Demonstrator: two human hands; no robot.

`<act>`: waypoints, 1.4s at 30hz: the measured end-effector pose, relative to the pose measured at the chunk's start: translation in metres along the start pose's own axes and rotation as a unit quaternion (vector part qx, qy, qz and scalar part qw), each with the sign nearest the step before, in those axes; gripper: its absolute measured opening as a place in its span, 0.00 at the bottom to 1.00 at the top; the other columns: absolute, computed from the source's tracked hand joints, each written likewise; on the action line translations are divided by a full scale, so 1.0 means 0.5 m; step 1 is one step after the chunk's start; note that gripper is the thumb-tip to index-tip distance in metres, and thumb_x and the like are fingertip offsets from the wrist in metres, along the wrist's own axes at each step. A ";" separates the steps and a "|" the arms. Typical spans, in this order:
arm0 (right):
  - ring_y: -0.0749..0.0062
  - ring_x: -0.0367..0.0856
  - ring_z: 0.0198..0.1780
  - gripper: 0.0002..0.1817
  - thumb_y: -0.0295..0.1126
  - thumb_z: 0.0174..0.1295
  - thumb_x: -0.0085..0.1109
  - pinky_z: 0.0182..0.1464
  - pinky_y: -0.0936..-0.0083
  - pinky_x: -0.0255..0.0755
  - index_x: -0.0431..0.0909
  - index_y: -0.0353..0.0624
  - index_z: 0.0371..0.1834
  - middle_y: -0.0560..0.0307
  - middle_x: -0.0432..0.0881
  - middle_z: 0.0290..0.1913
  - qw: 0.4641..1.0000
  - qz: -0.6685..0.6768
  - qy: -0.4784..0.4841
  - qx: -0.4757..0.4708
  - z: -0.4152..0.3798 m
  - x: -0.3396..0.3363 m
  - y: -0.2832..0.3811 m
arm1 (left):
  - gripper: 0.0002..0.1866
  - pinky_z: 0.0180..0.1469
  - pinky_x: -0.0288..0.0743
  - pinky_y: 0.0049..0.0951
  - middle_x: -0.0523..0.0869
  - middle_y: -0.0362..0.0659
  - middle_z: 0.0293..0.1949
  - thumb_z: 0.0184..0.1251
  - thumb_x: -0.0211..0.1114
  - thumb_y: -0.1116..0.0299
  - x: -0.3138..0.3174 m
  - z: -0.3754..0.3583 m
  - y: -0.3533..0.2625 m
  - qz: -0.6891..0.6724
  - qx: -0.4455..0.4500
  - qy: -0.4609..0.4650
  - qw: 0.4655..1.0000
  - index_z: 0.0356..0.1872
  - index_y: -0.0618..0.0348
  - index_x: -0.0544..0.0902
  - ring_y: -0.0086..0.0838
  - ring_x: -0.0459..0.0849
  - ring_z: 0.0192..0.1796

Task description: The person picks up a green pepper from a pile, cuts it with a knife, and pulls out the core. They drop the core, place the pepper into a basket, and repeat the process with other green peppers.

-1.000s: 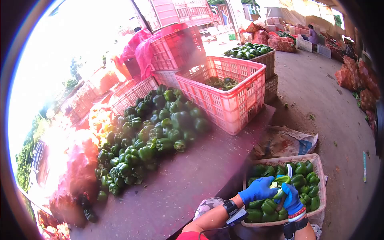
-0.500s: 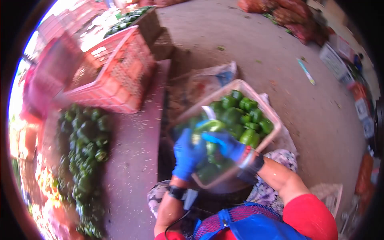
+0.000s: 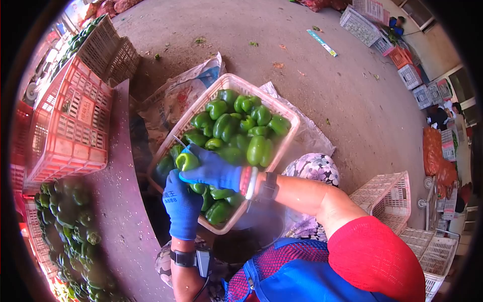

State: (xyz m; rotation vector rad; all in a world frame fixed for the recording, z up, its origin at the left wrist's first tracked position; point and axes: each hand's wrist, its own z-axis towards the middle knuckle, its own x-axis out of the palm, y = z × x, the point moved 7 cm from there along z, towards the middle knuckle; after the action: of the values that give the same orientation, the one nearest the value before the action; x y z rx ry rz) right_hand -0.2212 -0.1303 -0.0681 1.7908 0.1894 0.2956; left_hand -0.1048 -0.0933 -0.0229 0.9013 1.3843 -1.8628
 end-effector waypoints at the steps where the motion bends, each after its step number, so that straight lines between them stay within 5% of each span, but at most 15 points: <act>1: 0.76 0.77 0.47 0.23 0.32 0.56 0.72 0.52 0.74 0.74 0.75 0.46 0.54 0.61 0.81 0.46 1.000 -0.016 -0.003 -0.024 -0.002 0.000 0.009 | 0.20 0.40 0.78 0.49 0.82 0.53 0.38 0.54 0.73 0.66 0.000 -0.003 -0.004 0.028 0.009 -0.021 0.999 0.45 0.58 0.74 0.56 0.84 0.40; 6: 0.77 0.77 0.49 0.22 0.29 0.58 0.70 0.54 0.74 0.74 0.75 0.47 0.55 0.62 0.81 0.46 0.993 -0.037 -0.008 -0.109 -0.001 -0.002 0.028 | 0.21 0.39 0.79 0.44 0.81 0.51 0.36 0.54 0.73 0.65 -0.016 -0.006 -0.026 0.052 0.022 -0.109 0.992 0.46 0.58 0.76 0.51 0.84 0.36; 10: 0.80 0.80 0.36 0.14 0.36 0.63 0.68 0.41 0.78 0.77 0.80 0.44 0.49 0.61 0.83 0.36 0.980 0.196 0.026 -0.025 -0.001 -0.004 0.006 | 0.13 0.38 0.75 0.28 0.82 0.42 0.30 0.66 0.67 0.64 0.011 0.010 0.039 -0.350 -0.029 -0.007 0.936 0.42 0.62 0.76 0.22 0.76 0.33; 11: 0.77 0.82 0.35 0.14 0.39 0.64 0.66 0.39 0.78 0.77 0.80 0.43 0.46 0.60 0.83 0.34 0.981 0.186 0.047 0.033 -0.007 -0.004 0.009 | 0.15 0.48 0.77 0.24 0.82 0.39 0.46 0.71 0.63 0.69 0.027 0.009 0.064 -0.389 -0.083 0.067 0.915 0.54 0.66 0.76 0.21 0.80 0.48; 17: 0.79 0.77 0.26 0.12 0.43 0.69 0.57 0.31 0.82 0.71 0.82 0.47 0.39 0.64 0.80 0.27 0.963 0.239 0.085 0.088 -0.066 -0.013 0.058 | 0.10 0.40 0.75 0.18 0.83 0.34 0.41 0.68 0.64 0.74 0.033 0.005 0.042 -0.574 -0.166 0.056 0.800 0.48 0.60 0.77 0.17 0.80 0.39; 21: 0.80 0.77 0.28 0.13 0.45 0.69 0.57 0.33 0.82 0.71 0.82 0.48 0.40 0.66 0.81 0.29 0.974 0.220 0.060 -0.018 -0.006 0.001 -0.007 | 0.11 0.39 0.77 0.35 0.81 0.47 0.34 0.61 0.66 0.70 -0.004 0.008 0.014 -0.072 0.074 -0.074 0.992 0.43 0.60 0.77 0.40 0.83 0.35; 24: 0.82 0.80 0.34 0.12 0.41 0.68 0.60 0.38 0.80 0.75 0.83 0.46 0.44 0.65 0.84 0.36 0.983 0.025 0.037 -0.176 -0.008 -0.012 0.029 | 0.15 0.39 0.76 0.43 0.80 0.54 0.35 0.59 0.68 0.64 -0.019 0.006 -0.007 -0.014 0.076 -0.120 0.990 0.43 0.60 0.77 0.56 0.81 0.37; 26: 0.82 0.81 0.38 0.11 0.36 0.66 0.63 0.42 0.80 0.76 0.83 0.44 0.47 0.66 0.84 0.38 0.976 0.206 0.032 -0.064 0.003 -0.003 0.034 | 0.18 0.38 0.78 0.45 0.80 0.57 0.40 0.54 0.65 0.69 -0.022 0.004 -0.004 -0.036 0.052 -0.134 0.989 0.45 0.61 0.76 0.56 0.81 0.38; 28: 0.81 0.82 0.38 0.12 0.40 0.68 0.60 0.42 0.80 0.77 0.83 0.43 0.46 0.65 0.84 0.39 0.963 0.262 0.053 0.012 0.000 0.004 0.016 | 0.12 0.37 0.79 0.32 0.81 0.45 0.35 0.67 0.67 0.64 -0.001 0.010 0.047 -0.356 -0.093 -0.088 0.926 0.44 0.58 0.76 0.36 0.83 0.34; 30: 0.76 0.84 0.34 0.14 0.43 0.69 0.58 0.37 0.77 0.78 0.83 0.45 0.43 0.60 0.85 0.37 0.938 0.347 0.020 0.020 0.002 -0.004 -0.001 | 0.08 0.31 0.74 0.20 0.78 0.32 0.30 0.75 0.64 0.62 0.024 0.016 0.072 -0.639 -0.237 -0.089 0.726 0.40 0.52 0.77 0.16 0.79 0.30; 35: 0.65 0.87 0.41 0.17 0.39 0.67 0.63 0.46 0.67 0.84 0.81 0.37 0.50 0.52 0.87 0.39 0.912 0.394 0.059 0.099 -0.019 -0.010 0.033 | 0.15 0.38 0.76 0.17 0.77 0.33 0.44 0.78 0.60 0.58 -0.050 0.020 0.136 -0.535 -0.247 -0.072 0.805 0.61 0.44 0.77 0.15 0.74 0.34; 37: 0.70 0.86 0.42 0.19 0.38 0.64 0.68 0.45 0.71 0.81 0.81 0.37 0.53 0.53 0.86 0.40 0.964 0.243 0.074 0.076 -0.029 -0.042 0.071 | 0.17 0.39 0.76 0.18 0.77 0.34 0.44 0.78 0.60 0.59 -0.042 0.020 0.165 -0.456 -0.104 -0.079 0.880 0.63 0.45 0.76 0.15 0.73 0.33; 38: 0.72 0.85 0.42 0.23 0.40 0.62 0.71 0.44 0.73 0.80 0.80 0.38 0.55 0.54 0.86 0.41 0.989 0.126 0.070 0.030 -0.035 -0.067 0.114 | 0.21 0.39 0.77 0.22 0.77 0.37 0.47 0.77 0.58 0.70 -0.014 0.028 0.178 -0.767 -0.207 -0.001 0.607 0.68 0.48 0.74 0.17 0.73 0.35; 40: 0.78 0.82 0.43 0.37 0.44 0.54 0.79 0.43 0.79 0.77 0.74 0.38 0.63 0.56 0.85 0.41 0.987 -0.159 0.010 0.036 -0.025 -0.164 0.143 | 0.24 0.35 0.73 0.22 0.77 0.39 0.44 0.74 0.57 0.79 -0.041 0.022 0.157 -0.580 -0.188 -0.048 0.791 0.69 0.51 0.74 0.18 0.74 0.37; 42: 0.65 0.83 0.51 0.47 0.49 0.46 0.82 0.49 0.68 0.79 0.69 0.40 0.66 0.48 0.83 0.48 0.910 -0.409 -0.035 0.051 0.005 -0.305 0.132 | 0.21 0.32 0.70 0.19 0.77 0.40 0.42 0.74 0.59 0.76 -0.053 0.022 0.120 -0.564 -0.245 -0.021 0.788 0.66 0.51 0.76 0.18 0.74 0.37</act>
State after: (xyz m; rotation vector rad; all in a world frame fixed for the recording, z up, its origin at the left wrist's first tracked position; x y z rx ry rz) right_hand -0.3680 -0.1916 -0.0194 1.6615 0.8849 -0.3860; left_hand -0.0429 -0.1159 -0.0303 -0.3904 2.5217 -2.0062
